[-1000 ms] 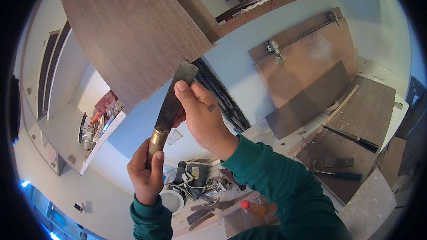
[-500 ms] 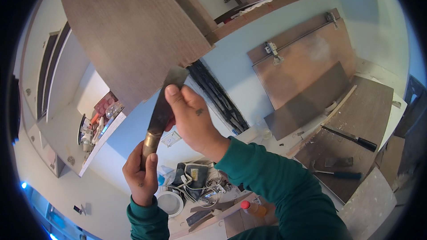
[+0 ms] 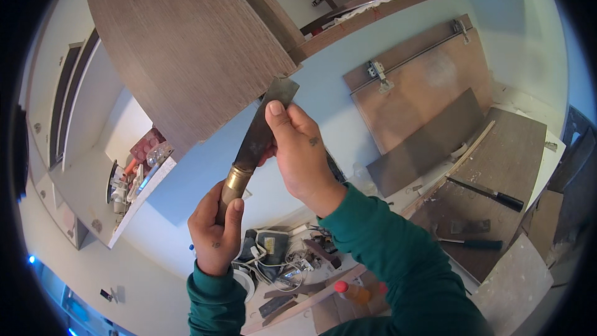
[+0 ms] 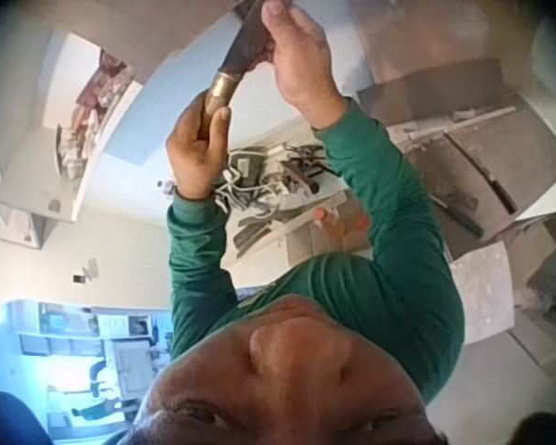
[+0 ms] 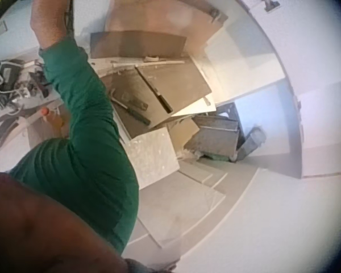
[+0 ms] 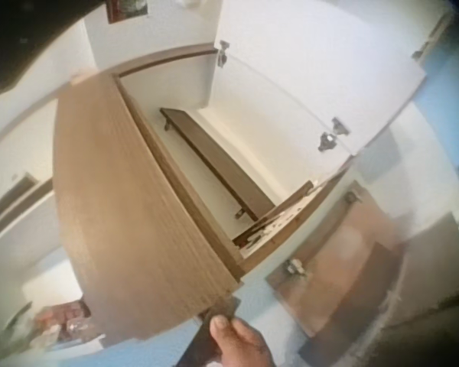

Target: The person uses a chisel to scrape and remove material from the edge of a wooden cabinet door. They then use a screwdriver to tighten a hinge on the cabinet door.

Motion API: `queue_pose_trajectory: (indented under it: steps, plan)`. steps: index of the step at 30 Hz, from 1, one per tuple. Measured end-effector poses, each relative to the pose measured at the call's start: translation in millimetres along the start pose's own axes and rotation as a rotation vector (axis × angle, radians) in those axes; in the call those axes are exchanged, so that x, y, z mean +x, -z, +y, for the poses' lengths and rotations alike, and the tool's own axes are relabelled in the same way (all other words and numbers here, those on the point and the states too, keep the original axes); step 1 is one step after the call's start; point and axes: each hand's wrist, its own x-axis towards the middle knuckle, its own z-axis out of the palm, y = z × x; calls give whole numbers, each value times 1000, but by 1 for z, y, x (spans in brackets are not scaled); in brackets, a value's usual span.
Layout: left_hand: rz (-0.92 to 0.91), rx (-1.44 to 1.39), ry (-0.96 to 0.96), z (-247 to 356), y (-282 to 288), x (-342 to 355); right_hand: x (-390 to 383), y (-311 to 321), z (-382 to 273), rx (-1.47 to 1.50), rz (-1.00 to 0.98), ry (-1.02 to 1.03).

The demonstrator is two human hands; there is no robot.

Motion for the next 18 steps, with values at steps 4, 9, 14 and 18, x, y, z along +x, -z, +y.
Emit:
queue_pose_trajectory:
  steps: [4,9,14,18]
  plan:
    - [67,-15,-39,-15,10,-9,-2,-15,13,12,-39,-47]
    - [41,0,-66,11,-4,1,3,7,-6,-6,25,-5]
    - [56,-70,-80,4,-11,4,5,1,-12,20,71,17]
    - [53,-17,-28,1,-10,-16,-8,3,-8,-32,-19,-76]
